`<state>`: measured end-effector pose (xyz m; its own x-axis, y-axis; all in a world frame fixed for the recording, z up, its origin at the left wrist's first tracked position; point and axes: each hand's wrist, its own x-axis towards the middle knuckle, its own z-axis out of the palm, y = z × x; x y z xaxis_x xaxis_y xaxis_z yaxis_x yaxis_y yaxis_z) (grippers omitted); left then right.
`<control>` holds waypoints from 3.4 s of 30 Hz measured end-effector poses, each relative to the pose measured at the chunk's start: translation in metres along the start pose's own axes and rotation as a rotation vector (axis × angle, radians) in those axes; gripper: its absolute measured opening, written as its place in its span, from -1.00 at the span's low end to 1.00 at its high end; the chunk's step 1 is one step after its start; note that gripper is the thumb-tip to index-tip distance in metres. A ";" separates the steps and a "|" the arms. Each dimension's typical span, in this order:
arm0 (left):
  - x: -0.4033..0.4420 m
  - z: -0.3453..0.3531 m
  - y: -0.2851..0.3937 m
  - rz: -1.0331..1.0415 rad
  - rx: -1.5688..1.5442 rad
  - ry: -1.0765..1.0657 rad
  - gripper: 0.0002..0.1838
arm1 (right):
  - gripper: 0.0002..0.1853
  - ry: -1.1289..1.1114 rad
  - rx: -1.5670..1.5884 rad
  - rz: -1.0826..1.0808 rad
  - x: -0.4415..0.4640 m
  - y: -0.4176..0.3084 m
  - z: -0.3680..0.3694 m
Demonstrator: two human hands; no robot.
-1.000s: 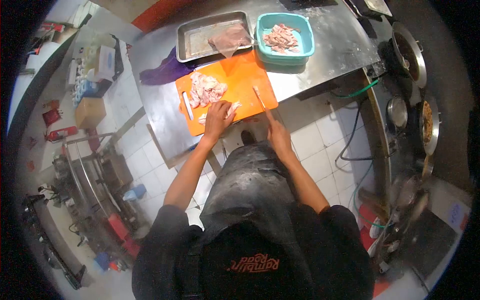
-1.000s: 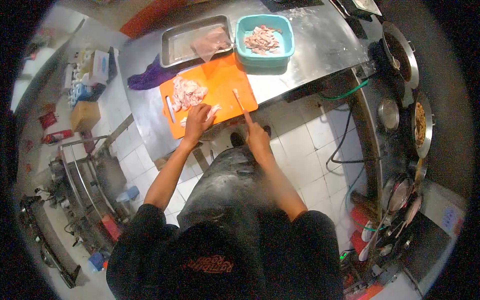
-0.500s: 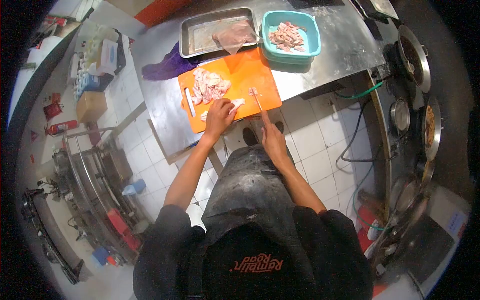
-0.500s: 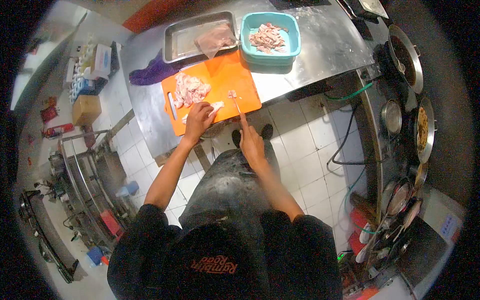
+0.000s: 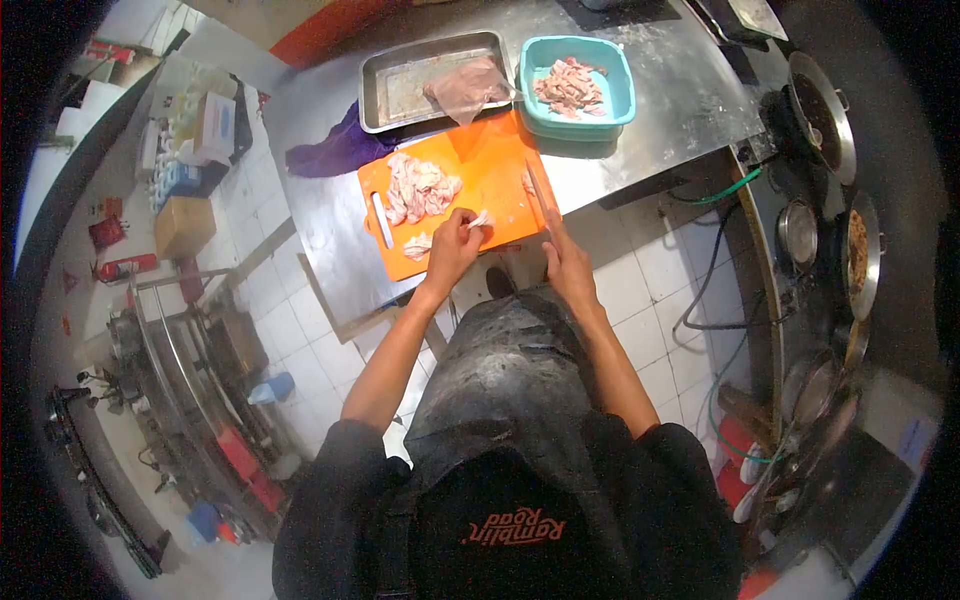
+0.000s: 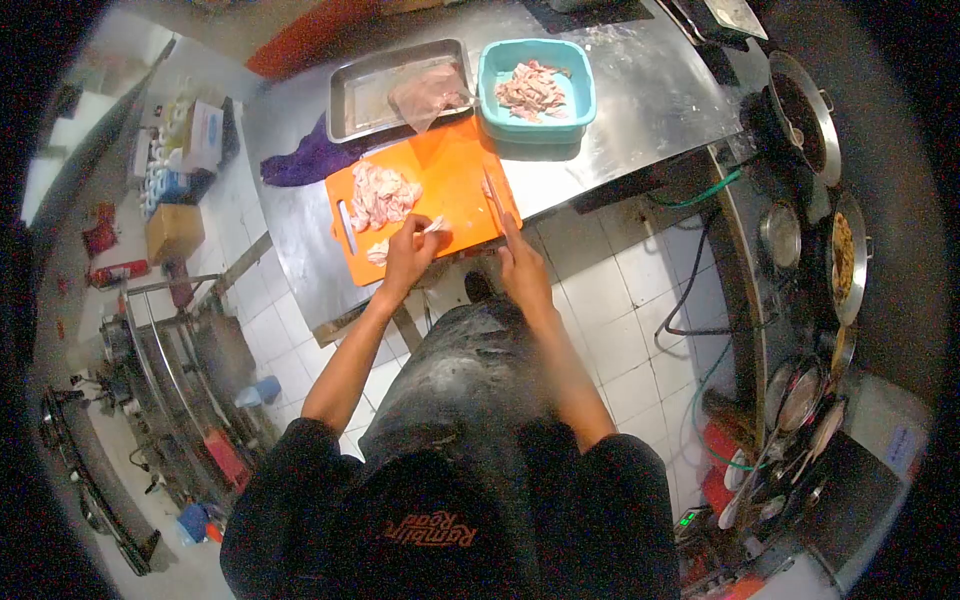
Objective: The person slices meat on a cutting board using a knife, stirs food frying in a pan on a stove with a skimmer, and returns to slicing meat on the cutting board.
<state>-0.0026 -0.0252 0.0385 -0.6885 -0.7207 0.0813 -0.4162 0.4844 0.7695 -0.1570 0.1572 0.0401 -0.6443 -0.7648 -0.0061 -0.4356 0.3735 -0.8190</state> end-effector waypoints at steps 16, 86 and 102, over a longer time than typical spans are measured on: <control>0.018 -0.012 -0.017 0.081 0.091 -0.224 -0.58 | -0.26 -0.273 -0.184 0.088 -0.019 -0.012 0.013; 0.026 0.005 -0.016 0.358 0.008 -0.099 -0.82 | -0.21 -0.309 -0.285 0.094 -0.051 -0.031 0.050; 0.027 0.010 -0.015 0.365 0.030 -0.046 -0.87 | -0.10 -0.296 -0.277 0.093 -0.049 -0.022 0.069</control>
<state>-0.0209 -0.0465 0.0228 -0.8204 -0.4750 0.3184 -0.1550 0.7206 0.6758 -0.0725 0.1506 0.0191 -0.4981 -0.8239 -0.2704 -0.5627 0.5444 -0.6221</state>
